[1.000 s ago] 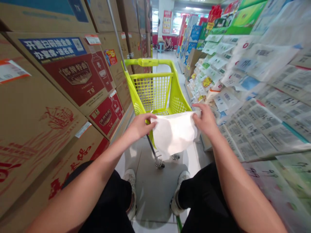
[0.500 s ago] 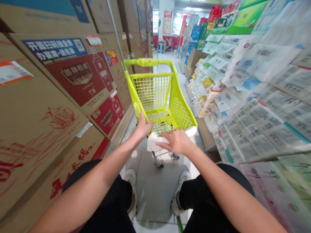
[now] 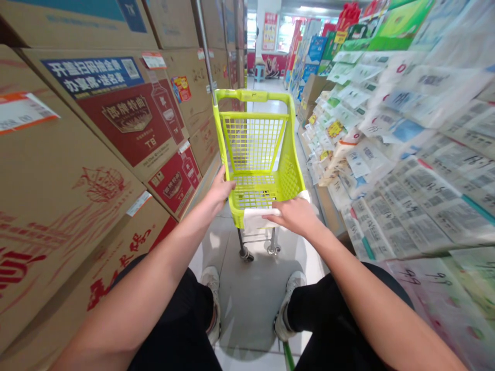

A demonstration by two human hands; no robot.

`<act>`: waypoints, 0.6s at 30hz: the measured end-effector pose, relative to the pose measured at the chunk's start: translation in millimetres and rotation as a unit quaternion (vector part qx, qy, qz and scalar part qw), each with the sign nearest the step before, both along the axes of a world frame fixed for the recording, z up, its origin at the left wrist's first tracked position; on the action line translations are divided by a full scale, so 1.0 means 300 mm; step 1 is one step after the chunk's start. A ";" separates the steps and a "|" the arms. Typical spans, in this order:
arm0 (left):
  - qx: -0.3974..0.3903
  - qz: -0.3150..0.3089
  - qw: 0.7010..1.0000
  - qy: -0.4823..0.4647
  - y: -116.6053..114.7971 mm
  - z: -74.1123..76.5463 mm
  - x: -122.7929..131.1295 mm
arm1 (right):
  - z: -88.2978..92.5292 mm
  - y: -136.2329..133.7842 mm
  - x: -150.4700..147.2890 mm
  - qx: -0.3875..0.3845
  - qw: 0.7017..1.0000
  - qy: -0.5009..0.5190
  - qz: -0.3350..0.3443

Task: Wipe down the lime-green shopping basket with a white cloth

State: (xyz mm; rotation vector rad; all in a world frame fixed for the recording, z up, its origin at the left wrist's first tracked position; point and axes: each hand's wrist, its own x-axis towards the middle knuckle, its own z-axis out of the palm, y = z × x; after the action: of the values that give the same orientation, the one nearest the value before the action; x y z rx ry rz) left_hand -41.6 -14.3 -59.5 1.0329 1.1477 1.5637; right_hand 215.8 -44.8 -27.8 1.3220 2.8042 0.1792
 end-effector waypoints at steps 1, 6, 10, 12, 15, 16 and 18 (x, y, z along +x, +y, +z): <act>-0.002 0.020 1.000 -0.014 -0.001 0.002 0.016 | -0.004 -0.011 -0.019 -0.004 1.000 -0.001 0.000; 0.011 0.064 0.998 -0.016 -0.033 0.000 0.118 | -0.021 -0.099 -0.162 -0.021 1.000 0.000 0.018; 0.004 0.015 1.000 -0.023 -0.057 -0.001 0.141 | 0.000 -0.134 -0.193 -0.038 0.999 -0.002 0.013; -0.017 -0.015 0.999 -0.042 -0.053 0.001 0.124 | 0.015 -0.130 -0.160 -0.054 0.998 -0.005 0.018; -0.039 -0.032 0.997 -0.055 -0.027 0.007 0.071 | 0.025 -0.114 -0.083 -0.059 0.998 -0.003 0.018; -0.041 -0.039 0.997 -0.053 -0.017 0.011 0.051 | 0.024 -0.111 -0.058 -0.055 0.998 -0.004 0.012; -0.041 -0.058 0.996 -0.049 0.002 0.019 0.015 | 0.018 -0.111 -0.022 -0.043 0.999 -0.008 0.005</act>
State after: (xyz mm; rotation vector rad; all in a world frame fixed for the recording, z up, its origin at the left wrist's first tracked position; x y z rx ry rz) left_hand -37.0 -13.8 -53.7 0.9426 1.0565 1.4476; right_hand 209.4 -77.9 -22.5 1.2837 2.7712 0.0677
